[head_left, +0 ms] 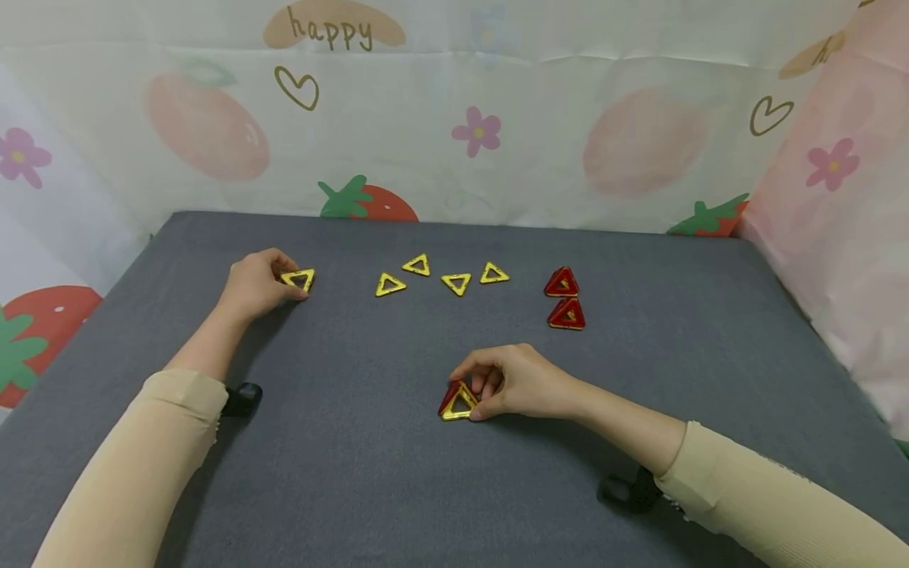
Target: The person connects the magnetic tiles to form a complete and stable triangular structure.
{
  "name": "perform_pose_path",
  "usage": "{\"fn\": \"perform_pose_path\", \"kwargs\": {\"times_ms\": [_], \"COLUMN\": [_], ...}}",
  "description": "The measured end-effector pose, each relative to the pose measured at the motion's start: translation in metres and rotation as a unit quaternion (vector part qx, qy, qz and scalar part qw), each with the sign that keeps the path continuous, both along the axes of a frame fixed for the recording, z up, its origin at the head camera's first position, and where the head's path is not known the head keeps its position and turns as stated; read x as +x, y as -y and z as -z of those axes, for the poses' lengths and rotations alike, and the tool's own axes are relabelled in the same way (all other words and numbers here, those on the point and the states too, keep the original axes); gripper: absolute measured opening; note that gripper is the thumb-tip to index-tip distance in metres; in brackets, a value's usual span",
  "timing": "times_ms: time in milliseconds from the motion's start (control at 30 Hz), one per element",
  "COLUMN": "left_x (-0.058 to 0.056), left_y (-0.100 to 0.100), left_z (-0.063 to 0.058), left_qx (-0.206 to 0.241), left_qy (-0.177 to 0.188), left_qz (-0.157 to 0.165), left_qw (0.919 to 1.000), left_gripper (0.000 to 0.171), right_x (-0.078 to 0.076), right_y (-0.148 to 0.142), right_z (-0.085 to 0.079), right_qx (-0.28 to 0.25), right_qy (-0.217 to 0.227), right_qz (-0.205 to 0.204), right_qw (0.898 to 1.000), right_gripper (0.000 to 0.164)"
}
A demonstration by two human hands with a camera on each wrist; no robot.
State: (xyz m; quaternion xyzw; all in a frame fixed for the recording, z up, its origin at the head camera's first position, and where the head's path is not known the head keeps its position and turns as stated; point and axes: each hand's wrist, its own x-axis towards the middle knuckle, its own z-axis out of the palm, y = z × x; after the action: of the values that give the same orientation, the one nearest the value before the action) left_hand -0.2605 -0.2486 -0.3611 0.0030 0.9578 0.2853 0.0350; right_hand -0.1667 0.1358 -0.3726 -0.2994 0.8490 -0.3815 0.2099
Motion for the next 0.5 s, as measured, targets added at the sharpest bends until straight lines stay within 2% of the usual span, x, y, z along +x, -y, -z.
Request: {"fn": "perform_pose_path", "kwargs": {"times_ms": [167, 300, 500], "left_x": [0.002, 0.004, 0.012], "left_y": [-0.003, -0.005, -0.011], "left_z": [0.000, -0.001, -0.004], "left_qx": [0.026, 0.046, 0.083], "left_qy": [-0.015, -0.030, -0.053], "left_qz": [-0.011, -0.012, 0.003], "left_qw": [0.9995, 0.9984, 0.9951], "left_gripper": [0.030, 0.027, 0.027], "right_x": [0.000, 0.000, 0.000], "right_y": [0.000, -0.001, -0.001], "right_z": [0.000, 0.000, 0.000], "right_qx": [-0.002, -0.002, -0.001], "right_qy": [-0.001, -0.001, -0.002], "right_qz": [-0.001, 0.000, -0.003], "right_qw": [1.000, 1.000, 1.000], "right_gripper": [0.042, 0.042, 0.042]}}
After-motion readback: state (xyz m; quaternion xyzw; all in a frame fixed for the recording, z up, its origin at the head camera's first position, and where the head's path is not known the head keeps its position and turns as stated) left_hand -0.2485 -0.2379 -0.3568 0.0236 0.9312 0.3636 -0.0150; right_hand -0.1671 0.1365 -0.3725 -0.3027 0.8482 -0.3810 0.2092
